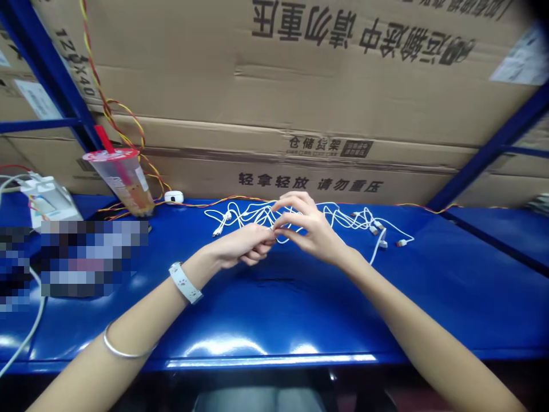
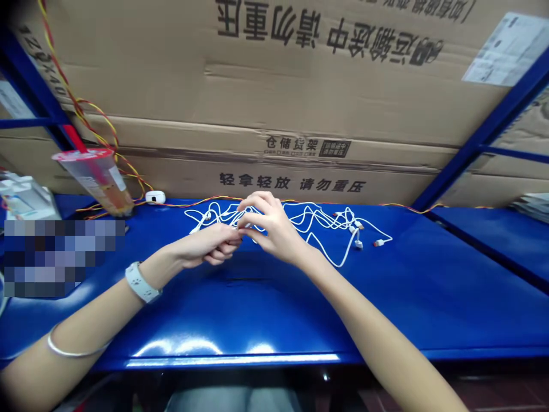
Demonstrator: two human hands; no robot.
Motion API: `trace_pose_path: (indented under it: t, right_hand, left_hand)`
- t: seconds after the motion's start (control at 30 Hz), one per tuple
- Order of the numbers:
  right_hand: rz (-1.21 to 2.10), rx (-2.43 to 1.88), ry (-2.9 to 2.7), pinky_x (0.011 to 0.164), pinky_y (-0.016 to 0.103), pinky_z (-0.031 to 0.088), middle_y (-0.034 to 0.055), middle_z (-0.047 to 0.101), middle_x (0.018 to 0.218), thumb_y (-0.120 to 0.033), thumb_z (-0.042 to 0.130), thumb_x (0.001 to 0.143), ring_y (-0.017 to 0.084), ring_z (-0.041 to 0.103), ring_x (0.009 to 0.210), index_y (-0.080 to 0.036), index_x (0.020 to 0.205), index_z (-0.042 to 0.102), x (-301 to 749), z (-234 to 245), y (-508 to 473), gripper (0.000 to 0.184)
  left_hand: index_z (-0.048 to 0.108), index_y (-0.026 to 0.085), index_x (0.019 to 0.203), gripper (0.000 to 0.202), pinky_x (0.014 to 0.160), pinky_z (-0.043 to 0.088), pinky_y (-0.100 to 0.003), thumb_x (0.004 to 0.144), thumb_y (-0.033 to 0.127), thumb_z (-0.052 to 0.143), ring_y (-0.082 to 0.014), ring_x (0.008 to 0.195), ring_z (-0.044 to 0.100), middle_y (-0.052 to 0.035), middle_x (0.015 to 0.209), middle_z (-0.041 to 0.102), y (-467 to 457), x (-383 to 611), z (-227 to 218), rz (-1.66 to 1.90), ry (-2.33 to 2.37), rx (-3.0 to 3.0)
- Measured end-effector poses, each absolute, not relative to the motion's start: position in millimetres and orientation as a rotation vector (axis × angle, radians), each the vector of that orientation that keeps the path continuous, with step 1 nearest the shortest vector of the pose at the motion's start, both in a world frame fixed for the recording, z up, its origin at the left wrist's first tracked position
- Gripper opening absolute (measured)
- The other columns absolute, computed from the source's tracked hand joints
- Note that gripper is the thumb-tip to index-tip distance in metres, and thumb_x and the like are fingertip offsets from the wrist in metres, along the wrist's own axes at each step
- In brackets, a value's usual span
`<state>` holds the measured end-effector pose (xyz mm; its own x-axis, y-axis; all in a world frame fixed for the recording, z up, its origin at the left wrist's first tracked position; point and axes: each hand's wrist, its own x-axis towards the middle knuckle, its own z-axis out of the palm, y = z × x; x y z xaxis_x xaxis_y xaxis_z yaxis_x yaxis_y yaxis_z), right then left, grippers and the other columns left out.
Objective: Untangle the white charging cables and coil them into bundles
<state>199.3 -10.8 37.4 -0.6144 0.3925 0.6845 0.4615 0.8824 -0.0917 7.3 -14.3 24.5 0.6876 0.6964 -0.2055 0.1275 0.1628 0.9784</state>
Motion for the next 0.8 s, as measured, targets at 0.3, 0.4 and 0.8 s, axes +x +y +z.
trace_pose_path:
  t: [0.3, 0.4, 0.8]
  right_hand:
    - [0.090, -0.697, -2.139, 0.066, 0.030, 0.042, 0.0039, 0.057, 0.074, -0.016, 0.051, 0.088, 0.017, 0.053, 0.073, -0.020, 0.075, 0.058, 187.7, 24.7, -16.1, 0.015]
    - [0.110, -0.763, -2.059, 0.065, 0.029, 0.041, 0.0025, 0.057, 0.070, -0.015, 0.053, 0.085, 0.017, 0.052, 0.070, -0.020, 0.072, 0.057, 183.2, 22.7, -18.8, 0.015]
    - [0.608, -1.021, -1.811, 0.060, 0.027, 0.040, 0.0009, 0.060, 0.066, -0.025, 0.060, 0.075, 0.014, 0.053, 0.063, -0.017, 0.067, 0.060, 177.2, 20.2, -16.1, 0.011]
  left_hand:
    - [0.044, 0.018, 0.063, 0.024, 0.049, 0.025, -0.023, 0.085, 0.027, 0.042, -0.0092, 0.051, 0.037, 0.0036, 0.054, 0.041, -13.1, 15.7, 15.6, 0.705, 1.024, 2.132]
    - [0.053, 0.017, 0.068, 0.024, 0.053, 0.027, -0.025, 0.086, 0.025, 0.041, -0.0113, 0.054, 0.043, 0.0023, 0.056, 0.049, -12.9, 18.0, 11.4, 0.794, 1.143, 2.386]
    - [0.063, 0.013, 0.096, 0.024, 0.061, 0.044, -0.027, 0.092, 0.026, 0.044, -0.0238, 0.081, 0.067, -0.0132, 0.089, 0.070, -18.6, 22.9, 9.1, 0.582, 1.629, 2.845]
